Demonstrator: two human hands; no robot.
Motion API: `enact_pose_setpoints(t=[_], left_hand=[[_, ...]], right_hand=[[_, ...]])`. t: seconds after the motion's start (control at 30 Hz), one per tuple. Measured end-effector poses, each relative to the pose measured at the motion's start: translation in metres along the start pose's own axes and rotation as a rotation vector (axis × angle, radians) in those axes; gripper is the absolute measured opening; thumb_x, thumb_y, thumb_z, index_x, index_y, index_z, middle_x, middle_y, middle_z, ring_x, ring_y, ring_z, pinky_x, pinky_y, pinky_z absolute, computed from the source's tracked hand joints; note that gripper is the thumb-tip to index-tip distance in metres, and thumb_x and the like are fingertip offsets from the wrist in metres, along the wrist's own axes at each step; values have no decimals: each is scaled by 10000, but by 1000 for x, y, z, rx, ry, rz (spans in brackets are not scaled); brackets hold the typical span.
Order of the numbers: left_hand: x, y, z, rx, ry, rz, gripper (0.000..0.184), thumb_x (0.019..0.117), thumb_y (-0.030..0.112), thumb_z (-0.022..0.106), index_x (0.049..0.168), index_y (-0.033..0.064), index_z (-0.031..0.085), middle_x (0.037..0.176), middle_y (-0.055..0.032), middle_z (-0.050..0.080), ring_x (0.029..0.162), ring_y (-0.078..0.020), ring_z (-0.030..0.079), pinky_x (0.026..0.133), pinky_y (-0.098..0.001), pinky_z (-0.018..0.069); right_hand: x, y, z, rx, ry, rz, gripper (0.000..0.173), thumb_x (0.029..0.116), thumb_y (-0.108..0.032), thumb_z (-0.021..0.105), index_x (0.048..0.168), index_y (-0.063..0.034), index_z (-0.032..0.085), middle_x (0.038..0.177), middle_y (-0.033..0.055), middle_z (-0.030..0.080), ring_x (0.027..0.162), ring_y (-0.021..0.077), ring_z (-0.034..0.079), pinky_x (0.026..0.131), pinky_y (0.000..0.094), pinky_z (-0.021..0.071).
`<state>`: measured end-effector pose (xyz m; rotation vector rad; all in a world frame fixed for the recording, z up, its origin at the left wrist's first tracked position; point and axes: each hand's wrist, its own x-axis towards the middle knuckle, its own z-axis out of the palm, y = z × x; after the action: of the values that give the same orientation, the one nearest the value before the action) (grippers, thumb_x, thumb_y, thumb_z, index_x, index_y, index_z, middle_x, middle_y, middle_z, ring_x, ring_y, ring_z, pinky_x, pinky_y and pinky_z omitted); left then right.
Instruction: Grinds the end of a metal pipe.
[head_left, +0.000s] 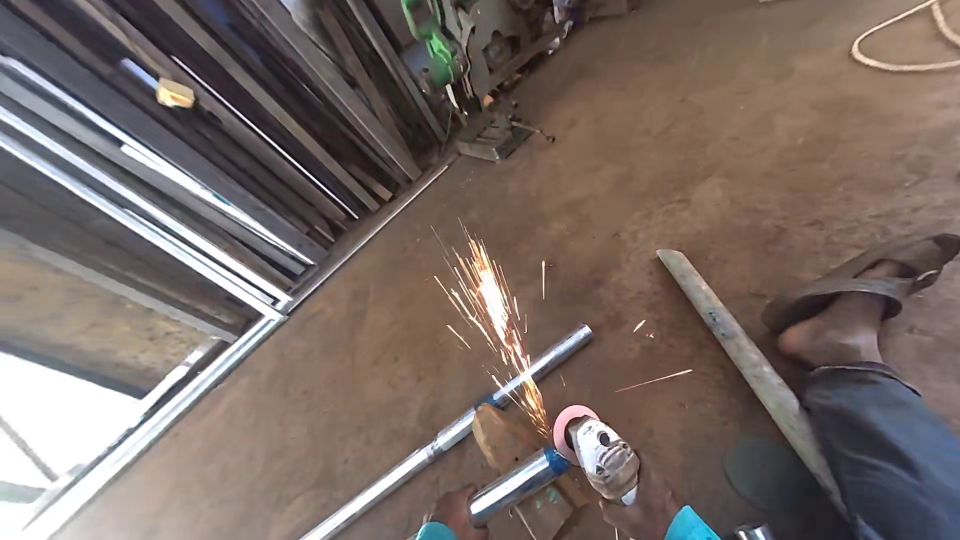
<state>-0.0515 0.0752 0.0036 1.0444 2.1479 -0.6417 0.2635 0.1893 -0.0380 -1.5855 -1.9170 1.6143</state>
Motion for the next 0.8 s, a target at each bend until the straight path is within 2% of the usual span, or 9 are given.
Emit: enact_pose_setpoints(t=[0.23, 0.33, 0.4, 0.47, 0.5, 0.53, 0.6, 0.67, 0.8], left_hand=[[0, 1, 0, 0, 7, 0, 684, 777, 390, 823, 1369, 118, 615, 1279, -194, 689, 1225, -389, 641, 1023, -623, 491], [-13, 6, 10, -35, 92, -42, 701, 788, 415, 809, 1397, 133, 606, 1320, -175, 679, 1239, -378, 639, 1033, -626, 483], [-27, 10, 34, -67, 329, -58, 652, 773, 408, 814, 1335, 115, 660, 1272, -162, 707, 1188, -374, 669, 1013, -609, 499], [-29, 7, 74, -87, 773, 50, 539, 667, 287, 881, 1125, 36, 747, 1095, -199, 752, 1024, -416, 720, 908, -623, 539], [-25, 4, 89, -69, 971, 118, 506, 604, 232, 887, 1041, 13, 753, 1021, -207, 753, 940, -430, 729, 833, -631, 555], [-23, 3, 99, -56, 1091, 163, 483, 587, 191, 870, 1015, 2, 748, 1000, -211, 747, 908, -438, 726, 799, -634, 555], [-19, 0, 112, -22, 1214, 192, 423, 623, 182, 801, 1005, 10, 742, 998, -196, 740, 888, -423, 720, 783, -620, 550], [-18, -2, 119, -1, 1261, 199, 375, 683, 191, 762, 1015, 17, 742, 1009, -190, 737, 888, -410, 718, 788, -606, 550], [-11, -3, 124, 26, 1312, 188, 307, 776, 231, 686, 1009, 40, 743, 993, -169, 734, 880, -388, 714, 783, -574, 552]], right_hand=[[1, 3, 1, -64, 21, 27, 1030, 621, -421, 908, 1446, 3, 459, 1239, 169, 692, 1136, 305, 687, 993, 511, 545], [-3, -2, -11, -48, 28, 55, 1042, 653, -415, 912, 1472, 3, 422, 1252, 178, 685, 1153, 310, 681, 1012, 510, 535], [-3, 0, -20, 24, 43, 35, 1040, 664, -369, 921, 1482, 31, 419, 1266, 205, 676, 1170, 322, 672, 1036, 508, 520], [-1, 12, -26, 118, 30, -11, 1017, 614, -350, 918, 1442, 24, 462, 1216, 181, 692, 1119, 279, 686, 1005, 472, 543], [-1, 17, -29, 159, 16, -34, 1001, 586, -352, 918, 1412, 17, 491, 1182, 158, 701, 1086, 246, 693, 983, 445, 556], [-2, 22, -32, 188, -1, -51, 983, 560, -358, 922, 1378, 13, 521, 1150, 137, 711, 1057, 215, 700, 962, 420, 565], [-9, 27, -35, 217, -43, -55, 954, 540, -370, 916, 1340, 3, 552, 1118, 105, 720, 1027, 166, 707, 939, 376, 577], [-15, 25, -38, 207, -90, -40, 950, 561, -365, 911, 1346, 25, 546, 1125, 127, 714, 1034, 180, 700, 944, 381, 566], [-27, 17, -34, 104, -67, -61, 965, 557, -376, 921, 1348, 34, 549, 1137, 146, 716, 1054, 212, 701, 966, 412, 560]])
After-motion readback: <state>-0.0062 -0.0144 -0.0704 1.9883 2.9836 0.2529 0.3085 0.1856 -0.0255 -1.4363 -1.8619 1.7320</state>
